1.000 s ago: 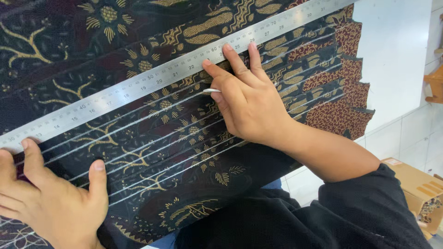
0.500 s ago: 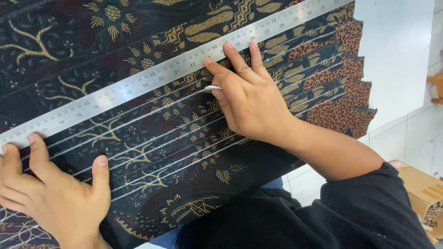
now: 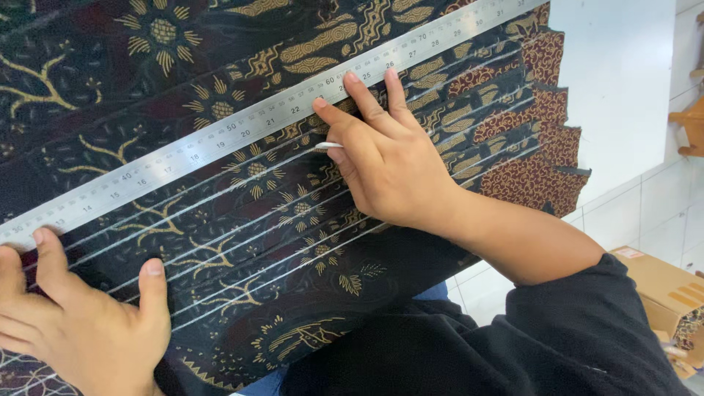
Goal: The person uses a metal ruler and white chalk to draw parallel lines across a patterned fabric laid on a table. They repeatedly reposition the ruler and draw new lines, creating a series of evenly spaced marks across the fabric surface.
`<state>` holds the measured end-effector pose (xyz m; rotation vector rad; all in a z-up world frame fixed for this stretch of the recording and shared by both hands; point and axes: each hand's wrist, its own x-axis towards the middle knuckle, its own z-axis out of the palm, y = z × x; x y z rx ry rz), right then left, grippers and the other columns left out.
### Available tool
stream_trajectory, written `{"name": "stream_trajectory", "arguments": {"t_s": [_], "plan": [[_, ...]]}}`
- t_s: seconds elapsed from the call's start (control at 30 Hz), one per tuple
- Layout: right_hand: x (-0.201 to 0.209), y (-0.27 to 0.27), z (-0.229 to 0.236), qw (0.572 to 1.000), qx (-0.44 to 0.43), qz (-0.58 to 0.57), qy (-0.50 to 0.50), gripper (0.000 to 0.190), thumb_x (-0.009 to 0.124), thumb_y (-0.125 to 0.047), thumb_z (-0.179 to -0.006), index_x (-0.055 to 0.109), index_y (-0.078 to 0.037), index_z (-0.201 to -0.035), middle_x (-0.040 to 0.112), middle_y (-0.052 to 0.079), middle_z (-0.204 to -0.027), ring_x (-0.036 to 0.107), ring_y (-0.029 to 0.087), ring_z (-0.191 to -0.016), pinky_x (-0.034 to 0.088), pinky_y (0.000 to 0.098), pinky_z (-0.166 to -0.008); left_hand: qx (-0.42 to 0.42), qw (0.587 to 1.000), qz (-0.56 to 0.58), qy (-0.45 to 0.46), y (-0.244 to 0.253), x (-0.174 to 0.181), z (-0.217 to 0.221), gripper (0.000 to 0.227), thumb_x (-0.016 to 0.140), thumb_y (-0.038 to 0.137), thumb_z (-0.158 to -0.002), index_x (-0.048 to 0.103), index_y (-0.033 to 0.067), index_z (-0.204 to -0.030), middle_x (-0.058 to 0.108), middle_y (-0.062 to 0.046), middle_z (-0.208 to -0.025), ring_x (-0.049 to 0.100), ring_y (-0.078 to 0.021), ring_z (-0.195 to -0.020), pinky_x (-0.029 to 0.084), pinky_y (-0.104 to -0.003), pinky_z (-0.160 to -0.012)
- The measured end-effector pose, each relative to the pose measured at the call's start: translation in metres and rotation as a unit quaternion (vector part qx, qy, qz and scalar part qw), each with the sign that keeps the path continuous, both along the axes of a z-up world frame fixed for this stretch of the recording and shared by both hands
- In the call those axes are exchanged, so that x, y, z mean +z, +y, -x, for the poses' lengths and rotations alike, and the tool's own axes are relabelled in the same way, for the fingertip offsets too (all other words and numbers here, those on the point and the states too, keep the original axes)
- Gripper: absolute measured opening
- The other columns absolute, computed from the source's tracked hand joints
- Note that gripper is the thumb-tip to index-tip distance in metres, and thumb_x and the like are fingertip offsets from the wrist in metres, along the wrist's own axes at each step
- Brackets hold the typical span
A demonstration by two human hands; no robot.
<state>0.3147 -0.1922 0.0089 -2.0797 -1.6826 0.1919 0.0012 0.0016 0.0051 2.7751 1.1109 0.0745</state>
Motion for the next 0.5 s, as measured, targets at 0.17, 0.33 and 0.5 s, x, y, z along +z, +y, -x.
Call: {"name": "stream_trajectory", "arguments": {"t_s": [0.17, 0.33, 0.5], "plan": [[-0.0004, -0.0011, -0.0009, 1.000, 0.003, 0.000, -0.005, 0.015, 0.066, -0.006, -0.108, 0.061, 0.004, -0.117, 0.061, 0.018, -0.146, 0.046, 0.047, -0.147, 0.027, 0.0715, -0.122, 0.009, 1.000, 0.013, -0.005, 0.0003, -0.0006, -0.0001, 0.084, 0.051, 0.060, -0.106, 0.039, -0.0044, -0.158, 0.033, -0.033, -0.154, 0.029, -0.0500, -0.141, 0.019, -0.067, -0.113], [-0.0004, 0.0001, -0.0010, 1.000, 0.003, 0.002, 0.002, 0.013, 0.064, -0.006, -0.108, 0.061, 0.003, -0.117, 0.060, 0.018, -0.147, 0.045, 0.047, -0.148, 0.026, 0.0716, -0.122, -0.005, 1.000, -0.004, 0.006, 0.0012, -0.0008, 0.0023, 0.084, 0.054, 0.059, -0.107, 0.039, -0.0050, -0.159, 0.032, -0.032, -0.155, 0.028, -0.0490, -0.144, 0.018, -0.066, -0.114], [0.0023, 0.0004, -0.0010, 1.000, 0.004, 0.005, 0.006, 0.012, 0.063, -0.007, -0.109, 0.061, 0.003, -0.116, 0.060, 0.019, -0.148, 0.044, 0.047, -0.148, 0.026, 0.0713, -0.123, -0.010, 1.000, -0.008, 0.009, 0.0015, 0.0013, -0.0023, 0.085, 0.055, 0.059, -0.107, 0.039, -0.0052, -0.160, 0.032, -0.032, -0.155, 0.027, -0.0483, -0.145, 0.019, -0.066, -0.116]]}}
